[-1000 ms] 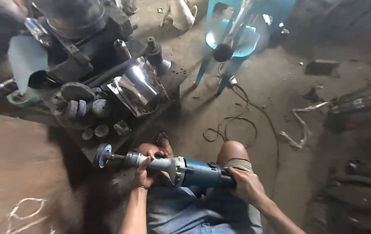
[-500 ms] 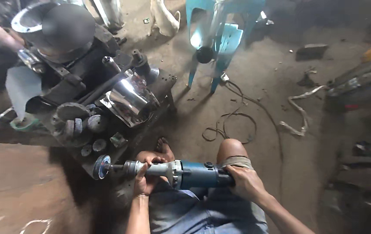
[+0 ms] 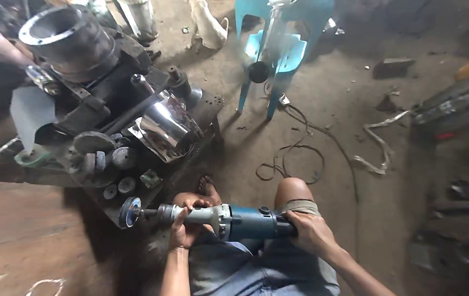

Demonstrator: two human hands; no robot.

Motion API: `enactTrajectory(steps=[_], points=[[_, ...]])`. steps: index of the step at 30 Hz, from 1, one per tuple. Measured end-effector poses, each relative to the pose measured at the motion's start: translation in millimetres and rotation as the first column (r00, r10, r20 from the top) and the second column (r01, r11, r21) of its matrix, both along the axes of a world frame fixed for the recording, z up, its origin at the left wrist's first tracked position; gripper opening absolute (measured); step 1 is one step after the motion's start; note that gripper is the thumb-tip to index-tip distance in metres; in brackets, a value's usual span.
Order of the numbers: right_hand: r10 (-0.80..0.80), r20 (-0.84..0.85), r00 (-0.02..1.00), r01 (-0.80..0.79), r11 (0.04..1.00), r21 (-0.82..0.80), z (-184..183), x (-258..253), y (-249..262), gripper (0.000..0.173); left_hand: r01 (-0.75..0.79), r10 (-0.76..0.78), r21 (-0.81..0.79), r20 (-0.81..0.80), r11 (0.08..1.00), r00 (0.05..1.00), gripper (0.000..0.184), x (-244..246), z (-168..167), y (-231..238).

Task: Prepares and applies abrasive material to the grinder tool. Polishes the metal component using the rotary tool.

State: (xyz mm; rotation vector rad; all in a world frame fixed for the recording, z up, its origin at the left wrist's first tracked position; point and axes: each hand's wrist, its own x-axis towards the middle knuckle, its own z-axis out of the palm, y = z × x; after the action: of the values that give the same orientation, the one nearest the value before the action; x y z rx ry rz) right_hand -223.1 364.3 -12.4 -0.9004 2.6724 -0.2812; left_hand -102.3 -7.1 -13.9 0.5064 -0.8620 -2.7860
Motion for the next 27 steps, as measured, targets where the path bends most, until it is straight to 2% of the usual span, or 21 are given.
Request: enactTrajectory(steps=[14,22,27], points=[[-0.009,-0.02,1.0,0.007,0.998,-0.065,5.8,4.0,-2.4,0.047,-0.018,0.018,-0.01,0.016,1.0,1.0,0.032,2.0,-2.0,-1.5],[-0.006,-0.055,0.998,0.003,0.998,-0.058,5.3,3.2,-2.6,0.046,0.01,-0.008,0.021,-0.075,1.0,0.997,0.028,-0.7,-4.9,-3.6],[-0.016,-0.018,1.0,0.016,0.999,-0.044,11.9,4.2,-3.2,0.048,-0.008,0.009,0.016,-0.029,1.0,1.0,0.028,-3.1,1.5,-1.2]])
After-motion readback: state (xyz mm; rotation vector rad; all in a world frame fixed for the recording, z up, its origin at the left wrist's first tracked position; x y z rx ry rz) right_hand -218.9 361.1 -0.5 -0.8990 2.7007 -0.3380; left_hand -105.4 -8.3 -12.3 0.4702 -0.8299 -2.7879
